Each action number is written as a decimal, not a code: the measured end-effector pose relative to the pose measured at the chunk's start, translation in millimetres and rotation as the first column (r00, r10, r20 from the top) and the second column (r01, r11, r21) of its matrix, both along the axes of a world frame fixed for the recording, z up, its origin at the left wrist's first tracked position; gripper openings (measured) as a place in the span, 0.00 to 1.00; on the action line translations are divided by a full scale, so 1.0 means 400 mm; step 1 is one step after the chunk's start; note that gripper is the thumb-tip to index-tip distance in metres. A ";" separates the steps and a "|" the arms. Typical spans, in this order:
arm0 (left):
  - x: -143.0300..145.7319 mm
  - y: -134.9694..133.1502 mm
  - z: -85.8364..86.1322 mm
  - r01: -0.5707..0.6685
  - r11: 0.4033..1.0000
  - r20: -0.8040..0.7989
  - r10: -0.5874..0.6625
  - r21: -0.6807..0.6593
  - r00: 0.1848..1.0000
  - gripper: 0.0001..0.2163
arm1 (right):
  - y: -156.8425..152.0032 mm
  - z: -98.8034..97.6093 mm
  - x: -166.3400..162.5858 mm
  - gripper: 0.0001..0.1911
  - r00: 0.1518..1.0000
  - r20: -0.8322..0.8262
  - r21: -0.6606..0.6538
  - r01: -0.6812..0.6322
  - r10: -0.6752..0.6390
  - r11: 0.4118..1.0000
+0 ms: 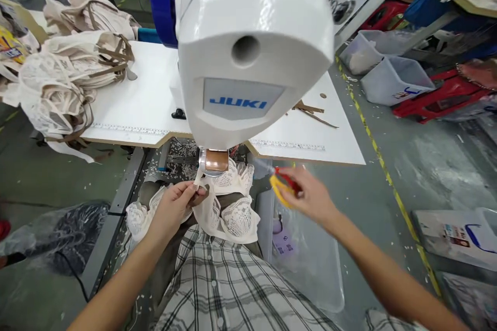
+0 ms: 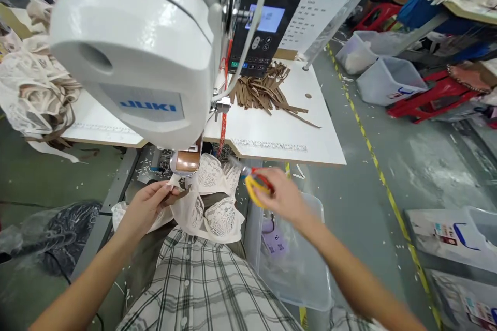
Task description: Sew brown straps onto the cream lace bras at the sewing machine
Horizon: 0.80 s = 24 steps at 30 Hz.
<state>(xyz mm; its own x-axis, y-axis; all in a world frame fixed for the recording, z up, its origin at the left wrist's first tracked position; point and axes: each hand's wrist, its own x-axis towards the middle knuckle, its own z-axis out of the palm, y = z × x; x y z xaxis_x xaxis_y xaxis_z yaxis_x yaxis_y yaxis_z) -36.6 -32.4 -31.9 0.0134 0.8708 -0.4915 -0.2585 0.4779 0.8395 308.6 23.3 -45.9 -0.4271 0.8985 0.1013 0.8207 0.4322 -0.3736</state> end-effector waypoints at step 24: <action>0.002 -0.003 0.018 0.133 0.988 -0.207 -0.114 0.082 0.972 0.15 | -0.154 -0.042 -0.264 0.23 0.888 -0.459 -0.270 -0.113 -0.025 0.956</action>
<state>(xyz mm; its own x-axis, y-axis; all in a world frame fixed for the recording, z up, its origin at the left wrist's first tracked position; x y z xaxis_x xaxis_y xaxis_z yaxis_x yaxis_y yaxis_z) -35.9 -33.5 -24.6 0.0329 0.9111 -0.4109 -0.0238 0.4117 0.9110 203.2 -38.2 -62.7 -0.4358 0.8992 0.0392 0.5133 0.2841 -0.8098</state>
